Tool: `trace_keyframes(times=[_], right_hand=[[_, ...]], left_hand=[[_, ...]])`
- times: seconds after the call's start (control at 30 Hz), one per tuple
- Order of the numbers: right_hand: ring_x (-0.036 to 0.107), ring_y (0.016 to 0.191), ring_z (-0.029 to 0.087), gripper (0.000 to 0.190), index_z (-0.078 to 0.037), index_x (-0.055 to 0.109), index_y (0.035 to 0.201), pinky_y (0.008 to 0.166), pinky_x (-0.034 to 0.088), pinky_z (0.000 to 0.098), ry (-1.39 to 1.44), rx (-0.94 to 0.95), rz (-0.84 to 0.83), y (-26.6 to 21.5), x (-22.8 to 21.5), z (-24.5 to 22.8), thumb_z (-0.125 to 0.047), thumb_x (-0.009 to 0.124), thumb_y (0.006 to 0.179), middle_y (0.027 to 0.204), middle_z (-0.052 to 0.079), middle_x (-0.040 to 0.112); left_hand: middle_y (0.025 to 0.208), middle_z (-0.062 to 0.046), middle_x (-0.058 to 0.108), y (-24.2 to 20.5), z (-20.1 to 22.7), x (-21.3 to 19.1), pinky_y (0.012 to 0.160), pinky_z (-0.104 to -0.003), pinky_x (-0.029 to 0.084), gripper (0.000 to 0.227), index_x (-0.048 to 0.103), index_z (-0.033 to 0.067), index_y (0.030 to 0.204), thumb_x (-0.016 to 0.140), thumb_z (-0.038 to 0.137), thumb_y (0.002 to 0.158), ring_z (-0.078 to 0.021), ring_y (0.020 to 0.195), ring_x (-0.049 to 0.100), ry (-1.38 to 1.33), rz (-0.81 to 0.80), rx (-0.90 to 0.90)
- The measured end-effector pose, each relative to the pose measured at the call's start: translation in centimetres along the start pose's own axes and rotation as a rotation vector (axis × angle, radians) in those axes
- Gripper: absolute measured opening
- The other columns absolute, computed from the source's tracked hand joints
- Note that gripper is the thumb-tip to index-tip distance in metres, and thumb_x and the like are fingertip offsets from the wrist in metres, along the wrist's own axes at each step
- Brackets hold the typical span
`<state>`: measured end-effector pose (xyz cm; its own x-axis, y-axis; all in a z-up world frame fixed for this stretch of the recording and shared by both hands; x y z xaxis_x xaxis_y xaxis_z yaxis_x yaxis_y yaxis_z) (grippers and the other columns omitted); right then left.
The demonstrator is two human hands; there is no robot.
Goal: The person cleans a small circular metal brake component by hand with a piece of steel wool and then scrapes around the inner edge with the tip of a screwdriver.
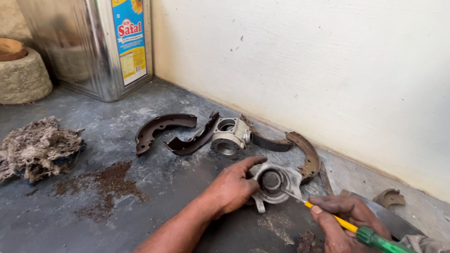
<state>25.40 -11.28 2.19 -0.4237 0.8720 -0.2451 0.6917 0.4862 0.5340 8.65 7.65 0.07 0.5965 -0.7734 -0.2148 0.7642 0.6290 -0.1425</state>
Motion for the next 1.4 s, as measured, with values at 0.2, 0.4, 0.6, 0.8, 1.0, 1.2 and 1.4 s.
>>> trace_keyframes(times=[0.2, 0.4, 0.6, 0.8, 1.0, 1.2, 1.4], right_hand=[[0.073, 0.067, 0.026, 0.008, 0.002, 0.07, 0.092, 0.059, 0.062, 0.0399, -0.139, 0.044, -0.079, 1.4, -0.4, 1.9, 0.002, 0.076, 0.088, 0.088, 0.02, 0.076], [0.08, 0.085, 0.02, 0.008, 0.0, 0.071, 0.087, 0.077, 0.064, 0.037, -0.161, -0.088, -0.006, -0.4, 1.9, -1.0, -0.006, 0.075, 0.087, 0.091, 0.017, 0.078], [0.079, 0.082, 0.023, 0.013, -0.001, 0.076, 0.096, 0.077, 0.064, 0.0392, -0.326, 0.121, 0.016, -0.2, 1.7, 0.0, -0.01, 0.079, 0.087, 0.085, 0.018, 0.079], [0.078, 0.078, 0.02, 0.014, -0.007, 0.079, 0.094, 0.075, 0.062, 0.0369, -0.473, 0.087, -0.026, 0.1, 2.2, -0.6, -0.017, 0.081, 0.086, 0.081, 0.014, 0.079], [0.077, 0.073, 0.019, 0.016, -0.008, 0.079, 0.093, 0.074, 0.061, 0.0361, -0.626, 0.089, 0.002, 0.0, 2.0, -0.5, -0.021, 0.084, 0.084, 0.076, 0.011, 0.078], [0.075, 0.063, 0.019, 0.014, -0.006, 0.077, 0.089, 0.061, 0.06, 0.0354, -0.546, 0.019, -0.079, 0.5, 2.3, -0.5, -0.015, 0.083, 0.081, 0.069, 0.012, 0.076], [0.073, 0.063, 0.017, 0.012, -0.007, 0.076, 0.089, 0.058, 0.061, 0.028, -0.659, 0.189, -0.134, -0.4, 3.3, -1.9, -0.018, 0.08, 0.089, 0.07, 0.009, 0.075]], left_hand=[[0.127, -0.013, 0.067, -0.5, 0.9, -0.4, 0.091, -0.039, 0.06, 0.078, 0.044, 0.0255, 0.152, 0.056, 0.01, 0.076, -0.0253, 0.102, 0.073, 0.092, 0.016, -0.009], [0.136, -0.018, 0.065, -0.2, 1.6, -0.2, 0.107, -0.047, 0.046, 0.07, 0.045, 0.0123, 0.15, 0.057, 0.018, 0.081, -0.0291, 0.116, 0.065, 0.246, 0.08, 0.203], [0.114, -0.023, 0.072, -0.9, 1.8, -0.6, 0.101, -0.047, 0.05, 0.057, 0.054, 0.0087, 0.142, 0.052, 0.02, 0.086, -0.0385, 0.109, 0.07, 0.197, 0.154, 0.243], [0.113, -0.02, 0.073, -0.9, 1.5, -0.8, 0.099, -0.048, 0.051, 0.041, 0.06, 0.0129, 0.135, 0.055, 0.03, 0.098, -0.0384, 0.111, 0.068, 0.21, 0.23, 0.161], [0.104, -0.019, 0.076, -1.1, 1.4, -0.3, 0.096, -0.047, 0.052, 0.039, 0.06, 0.0136, 0.135, 0.055, 0.028, 0.098, -0.0353, 0.106, 0.071, 0.191, 0.155, 0.174], [0.108, -0.018, 0.075, -1.2, 1.8, 0.0, 0.093, -0.047, 0.054, 0.039, 0.062, 0.0105, 0.133, 0.057, 0.026, 0.098, -0.0349, 0.105, 0.072, 0.175, 0.152, 0.289], [0.11, -0.016, 0.076, -1.4, 1.8, 0.2, 0.093, -0.045, 0.054, 0.038, 0.064, 0.0126, 0.132, 0.057, 0.027, 0.097, -0.0326, 0.106, 0.073, 0.155, 0.1, 0.255]])
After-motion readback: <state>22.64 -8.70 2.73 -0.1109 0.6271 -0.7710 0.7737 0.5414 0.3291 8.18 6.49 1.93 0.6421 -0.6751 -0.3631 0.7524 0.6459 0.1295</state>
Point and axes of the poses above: each hand's wrist, its own y-axis towards the middle knuckle, its own x-axis out of the palm, z = x × y, the point moved 8 cm from there along y, towards the middle knuckle
